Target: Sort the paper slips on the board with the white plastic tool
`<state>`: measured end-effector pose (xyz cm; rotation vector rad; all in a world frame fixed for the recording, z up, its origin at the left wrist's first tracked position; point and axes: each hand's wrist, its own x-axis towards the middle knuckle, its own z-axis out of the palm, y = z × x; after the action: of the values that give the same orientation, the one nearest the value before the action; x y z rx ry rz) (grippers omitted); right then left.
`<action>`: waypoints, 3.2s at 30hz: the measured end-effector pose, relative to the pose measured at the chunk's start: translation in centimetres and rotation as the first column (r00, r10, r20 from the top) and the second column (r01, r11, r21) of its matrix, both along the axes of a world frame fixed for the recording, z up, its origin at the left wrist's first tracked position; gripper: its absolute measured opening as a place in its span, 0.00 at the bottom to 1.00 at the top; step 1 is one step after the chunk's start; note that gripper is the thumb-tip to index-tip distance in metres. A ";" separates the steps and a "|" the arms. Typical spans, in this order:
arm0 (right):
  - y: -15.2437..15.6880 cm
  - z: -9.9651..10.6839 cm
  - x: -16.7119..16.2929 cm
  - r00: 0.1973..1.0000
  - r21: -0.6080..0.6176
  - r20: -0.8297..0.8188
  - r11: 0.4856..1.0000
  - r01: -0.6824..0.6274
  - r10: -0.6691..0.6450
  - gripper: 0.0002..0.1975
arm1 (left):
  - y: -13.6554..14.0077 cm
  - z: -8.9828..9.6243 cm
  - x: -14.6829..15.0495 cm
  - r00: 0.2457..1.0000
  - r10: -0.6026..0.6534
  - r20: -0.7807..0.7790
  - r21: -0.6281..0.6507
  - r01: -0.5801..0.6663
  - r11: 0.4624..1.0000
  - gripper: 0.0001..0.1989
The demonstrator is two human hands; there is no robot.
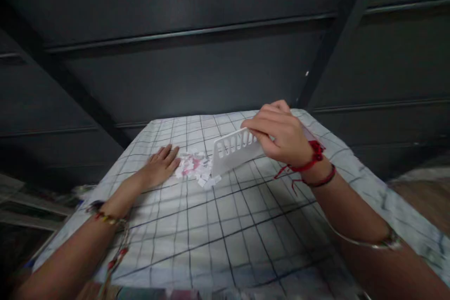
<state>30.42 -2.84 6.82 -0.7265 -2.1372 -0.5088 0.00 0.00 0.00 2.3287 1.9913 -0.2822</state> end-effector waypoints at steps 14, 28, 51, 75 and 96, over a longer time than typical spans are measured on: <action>-0.2 0.0 -0.7 0.989 -0.168 0.132 0.985 -0.041 0.064 0.10 | 0.4 -0.4 -0.7 0.999 -0.030 0.038 0.046 0.028 0.999 0.29; -5.1 -0.2 0.7 0.980 -0.158 0.176 0.980 0.124 -0.095 0.12 | -4.7 2.0 -0.6 0.993 -0.084 0.078 0.050 0.081 0.995 0.33; -13.6 -0.9 1.8 0.974 -0.150 0.172 0.973 0.176 -0.149 0.10 | -15.7 -0.7 -1.2 0.974 -0.202 0.104 0.120 0.190 0.975 0.38; -15.5 0.6 1.3 0.938 -0.011 0.201 0.957 0.291 -0.283 0.08 | -14.8 0.0 -0.8 0.976 -0.200 0.091 0.107 0.190 0.976 0.39; -8.9 -1.1 -0.8 0.887 -0.008 0.230 0.910 0.413 -0.401 0.13 | -13.2 -0.3 1.2 0.955 -0.268 0.129 0.142 0.250 0.958 0.33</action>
<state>29.60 -11.79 5.75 -1.2149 -2.2159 -0.7870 1.18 -13.15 -0.32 2.6049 1.6816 0.0030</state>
